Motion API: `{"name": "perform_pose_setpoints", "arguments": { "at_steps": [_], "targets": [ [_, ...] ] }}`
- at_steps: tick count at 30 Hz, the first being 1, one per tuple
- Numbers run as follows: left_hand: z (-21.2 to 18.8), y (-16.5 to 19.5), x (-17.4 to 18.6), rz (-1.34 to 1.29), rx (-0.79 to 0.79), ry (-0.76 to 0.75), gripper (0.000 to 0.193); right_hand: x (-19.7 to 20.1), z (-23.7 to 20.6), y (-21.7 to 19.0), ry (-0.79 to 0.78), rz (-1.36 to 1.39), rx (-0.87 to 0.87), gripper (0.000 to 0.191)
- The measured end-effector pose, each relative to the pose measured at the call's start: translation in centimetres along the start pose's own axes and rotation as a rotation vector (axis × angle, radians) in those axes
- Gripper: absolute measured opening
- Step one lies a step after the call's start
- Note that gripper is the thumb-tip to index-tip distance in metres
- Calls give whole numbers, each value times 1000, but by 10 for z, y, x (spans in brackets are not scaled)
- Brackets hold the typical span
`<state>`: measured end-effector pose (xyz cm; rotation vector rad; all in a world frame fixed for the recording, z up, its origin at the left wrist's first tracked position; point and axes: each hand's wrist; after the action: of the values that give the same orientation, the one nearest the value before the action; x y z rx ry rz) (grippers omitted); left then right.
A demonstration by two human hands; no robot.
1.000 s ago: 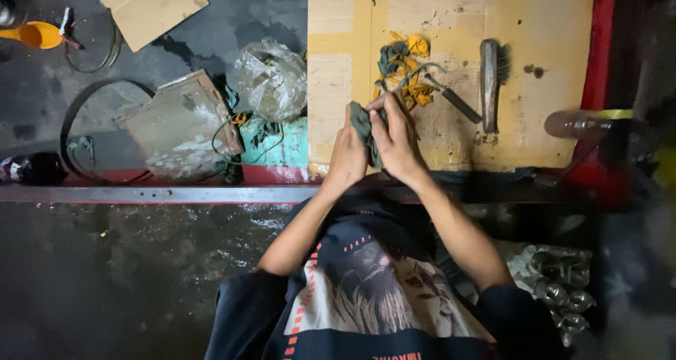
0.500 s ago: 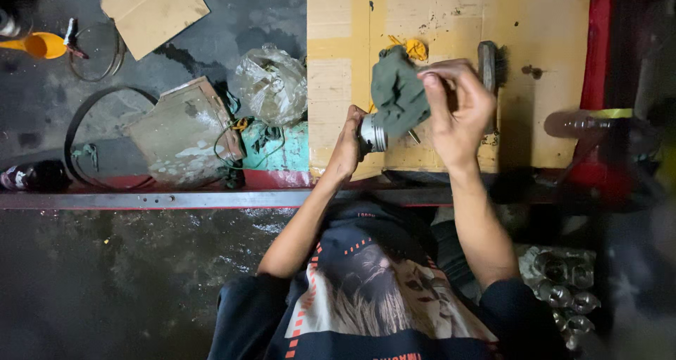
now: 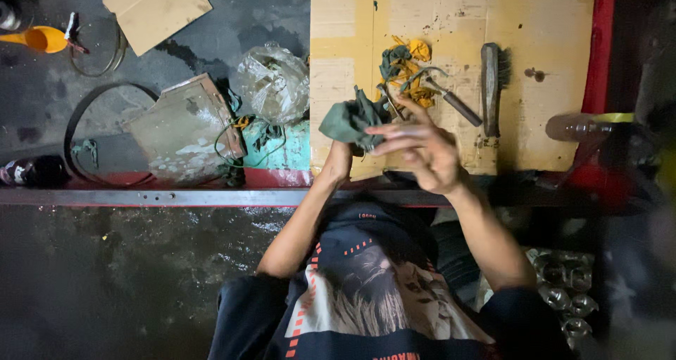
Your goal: The person holds a small cylindrical metal part and scrapes its surface with a thin metal tool. They then wipe the part with a cloth, rotating it to clean different sides.
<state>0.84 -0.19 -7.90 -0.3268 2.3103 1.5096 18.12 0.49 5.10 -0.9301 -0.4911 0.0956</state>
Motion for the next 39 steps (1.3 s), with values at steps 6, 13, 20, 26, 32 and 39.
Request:
{"name": "perform_pose_setpoints", "arguments": {
  "at_steps": [6, 13, 20, 26, 32, 39],
  "targets": [
    [-5, 4, 3, 13, -430, -146, 68, 15, -6, 10, 154, 27, -394, 58],
    [-8, 24, 4, 418, -487, -75, 48, 9, -13, -7, 8, -224, -451, 77],
    [-25, 54, -11, 815, -668, -112, 32, -15, -24, 20, -144, -433, -448, 58],
    [-25, 38, -4, 875, -609, -72, 21, -30, -19, 30, 34, -523, -315, 30],
    [-16, 25, 6, 896, -814, -27, 44, -24, -27, 46, 194, -196, -504, 19],
    [-22, 51, -5, 746, -483, -5, 38, -17, -40, 86, 286, -123, -574, 22]
  ]
}}
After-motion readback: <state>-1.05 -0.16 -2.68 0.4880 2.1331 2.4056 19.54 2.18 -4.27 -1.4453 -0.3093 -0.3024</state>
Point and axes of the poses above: each hand's wrist, its own z-axis towards the middle knuckle, its own x-axis out of the back of the hand, y = z × x, and after that the axes turned 4 degrees about -x, right-handed
